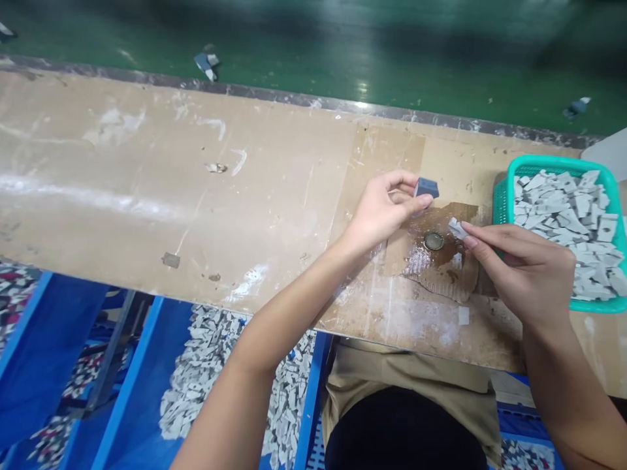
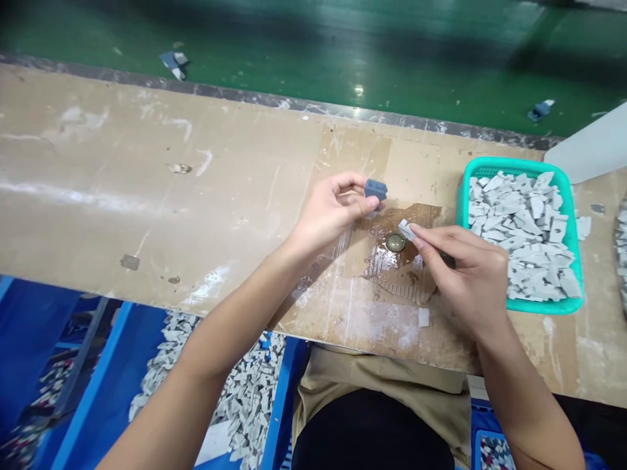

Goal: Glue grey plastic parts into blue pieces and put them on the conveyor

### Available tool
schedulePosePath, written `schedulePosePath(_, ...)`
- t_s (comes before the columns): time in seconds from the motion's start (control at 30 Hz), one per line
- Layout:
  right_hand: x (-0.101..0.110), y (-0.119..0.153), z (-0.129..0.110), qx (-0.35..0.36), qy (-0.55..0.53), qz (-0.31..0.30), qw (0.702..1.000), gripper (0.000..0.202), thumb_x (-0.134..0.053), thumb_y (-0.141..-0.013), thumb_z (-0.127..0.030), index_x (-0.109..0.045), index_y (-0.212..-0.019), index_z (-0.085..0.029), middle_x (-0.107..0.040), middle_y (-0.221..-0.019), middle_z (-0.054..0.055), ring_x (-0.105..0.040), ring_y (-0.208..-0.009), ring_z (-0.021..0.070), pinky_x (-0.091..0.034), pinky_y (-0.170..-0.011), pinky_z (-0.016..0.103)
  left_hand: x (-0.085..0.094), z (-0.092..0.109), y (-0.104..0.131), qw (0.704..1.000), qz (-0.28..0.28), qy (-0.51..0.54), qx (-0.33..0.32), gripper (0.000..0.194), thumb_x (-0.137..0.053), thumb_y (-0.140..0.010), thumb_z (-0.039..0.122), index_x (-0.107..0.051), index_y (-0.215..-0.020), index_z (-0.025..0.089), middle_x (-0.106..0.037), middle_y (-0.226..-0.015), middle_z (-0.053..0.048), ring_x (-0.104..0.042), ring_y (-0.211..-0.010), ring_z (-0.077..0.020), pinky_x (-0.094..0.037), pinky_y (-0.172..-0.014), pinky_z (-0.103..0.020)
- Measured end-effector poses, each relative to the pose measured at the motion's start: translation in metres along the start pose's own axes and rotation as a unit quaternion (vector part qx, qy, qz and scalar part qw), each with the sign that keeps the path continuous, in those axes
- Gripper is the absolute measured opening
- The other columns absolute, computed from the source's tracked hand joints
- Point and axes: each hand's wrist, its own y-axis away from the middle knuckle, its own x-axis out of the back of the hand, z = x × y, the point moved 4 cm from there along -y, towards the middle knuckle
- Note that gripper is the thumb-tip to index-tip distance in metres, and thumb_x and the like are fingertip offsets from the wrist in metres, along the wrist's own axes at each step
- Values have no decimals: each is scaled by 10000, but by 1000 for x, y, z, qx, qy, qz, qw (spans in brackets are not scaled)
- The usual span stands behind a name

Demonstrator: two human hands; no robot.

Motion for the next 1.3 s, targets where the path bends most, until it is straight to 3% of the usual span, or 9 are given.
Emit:
schedulePosePath(0.2,10,-1,5,-58,-97,59,992,336,-700,-894,-166,-753,-1115,-414,-774,-930,-25,-697,-775,152,-568,-699,323,-18,-7,12,991,-66,-18,111,190,-738,-705,47,-596,-799,133,-697,-753,-16,-650,-673,-97,-503,-703,-250)
schedulePosePath(0.4,14,-1,1,-2,-106,54,993,445,-687,-884,-105,-729,-1155,-455,-757,-950,-36,-686,-818,136,-555,-727,294,-33,-17,18,981,-146,9,128,232,-755,-661,24,-593,-780,139,-700,-734,0,-686,-695,-114,-534,-760,-282)
schedulePosePath(0.53,13,-1,0,34,-98,43,994,468,-685,-874,-80,-728,-1176,-434,-746,-952,-21,-677,-834,138,-540,-724,284,-35,-20,18,978,-164,31,121,223,-741,-678,25,-594,-797,144,-705,-734,6,-700,-702,-119,-548,-777,-292)
schedulePosePath(0.83,11,0,-2,64,-84,26,994,477,-674,-871,-70,-722,-1210,-402,-738,-958,3,-677,-808,144,-535,-689,285,-36,-22,17,982,-156,66,81,252,-791,-634,48,-604,-778,137,-711,-731,4,-710,-685,-120,-574,-720,-268)
schedulePosePath(1.0,12,3,1,81,-44,30,995,496,-665,-871,-78,-707,-1230,-418,-743,-1002,18,-685,-796,165,-555,-649,310,-39,-23,20,989,-118,56,75,235,-791,-651,71,-603,-774,142,-733,-772,-17,-737,-720,-147,-595,-756,-301)
schedulePosePath(1.3,10,3,-2,88,-32,15,996,481,-567,-879,-10,-743,-1190,-331,-712,-962,37,-677,-797,155,-560,-639,292,-41,-28,27,996,-41,50,64,213,-820,-631,126,-660,-770,139,-762,-775,-47,-743,-716,-163,-603,-715,-288)
